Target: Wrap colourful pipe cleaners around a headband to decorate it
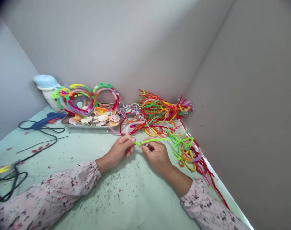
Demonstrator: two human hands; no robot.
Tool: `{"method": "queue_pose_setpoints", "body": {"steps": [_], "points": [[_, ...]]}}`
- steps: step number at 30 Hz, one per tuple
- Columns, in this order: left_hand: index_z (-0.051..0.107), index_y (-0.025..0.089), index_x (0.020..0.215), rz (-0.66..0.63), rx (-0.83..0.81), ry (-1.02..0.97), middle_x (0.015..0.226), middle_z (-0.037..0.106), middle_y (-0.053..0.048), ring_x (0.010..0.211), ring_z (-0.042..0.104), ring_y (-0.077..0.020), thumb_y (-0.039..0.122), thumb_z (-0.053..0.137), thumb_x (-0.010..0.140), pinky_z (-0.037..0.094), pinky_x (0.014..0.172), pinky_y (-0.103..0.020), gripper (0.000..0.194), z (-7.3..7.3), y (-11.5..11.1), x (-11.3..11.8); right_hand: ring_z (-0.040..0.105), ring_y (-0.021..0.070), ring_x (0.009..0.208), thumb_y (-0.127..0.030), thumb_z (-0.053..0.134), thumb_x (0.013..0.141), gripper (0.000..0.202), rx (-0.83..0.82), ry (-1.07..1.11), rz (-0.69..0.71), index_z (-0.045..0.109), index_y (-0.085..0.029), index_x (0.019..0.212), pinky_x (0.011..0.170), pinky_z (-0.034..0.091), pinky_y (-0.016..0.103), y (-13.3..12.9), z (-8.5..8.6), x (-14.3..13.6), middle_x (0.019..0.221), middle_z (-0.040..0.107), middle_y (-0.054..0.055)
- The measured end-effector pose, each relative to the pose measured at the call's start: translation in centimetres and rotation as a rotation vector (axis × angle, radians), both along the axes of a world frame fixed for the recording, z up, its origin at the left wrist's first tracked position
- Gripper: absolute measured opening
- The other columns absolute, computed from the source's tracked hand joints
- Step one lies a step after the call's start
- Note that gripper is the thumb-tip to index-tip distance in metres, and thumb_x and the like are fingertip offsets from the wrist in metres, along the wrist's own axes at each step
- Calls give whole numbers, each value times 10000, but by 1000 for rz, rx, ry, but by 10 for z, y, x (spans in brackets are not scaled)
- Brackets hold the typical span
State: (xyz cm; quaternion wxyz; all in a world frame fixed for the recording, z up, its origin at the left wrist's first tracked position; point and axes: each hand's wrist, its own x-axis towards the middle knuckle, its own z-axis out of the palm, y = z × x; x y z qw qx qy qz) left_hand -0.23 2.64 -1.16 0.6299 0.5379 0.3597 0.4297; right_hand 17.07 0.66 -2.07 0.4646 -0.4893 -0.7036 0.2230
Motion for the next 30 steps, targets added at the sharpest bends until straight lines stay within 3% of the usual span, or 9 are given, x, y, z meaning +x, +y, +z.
{"method": "queue_pose_setpoints", "body": {"steps": [9, 15, 30], "points": [[451, 162, 674, 4, -5, 2, 528, 506, 51, 382, 404, -42, 412, 531, 830, 301, 403, -184, 306, 0, 1, 0, 593, 154, 678, -330, 618, 817, 170, -58, 59, 32, 685, -174, 818, 545, 521, 257, 2, -4, 0, 905, 658, 78], [453, 164, 684, 11, -25, -13, 527, 514, 54, 375, 404, -43, 414, 537, 825, 294, 397, -186, 299, -2, 1, 1, 567, 125, 579, -317, 615, 817, 159, -76, 125, 76, 687, -175, 815, 473, 508, 247, 4, -4, 0, 911, 653, 73], [448, 168, 685, -1, 3, -2, 525, 508, 55, 382, 405, -49, 421, 538, 820, 311, 406, -193, 301, -1, 0, 0, 560, 108, 527, -327, 627, 802, 157, -124, 122, 62, 647, -172, 794, 496, 490, 250, 2, 2, -1, 872, 635, 48]]}}
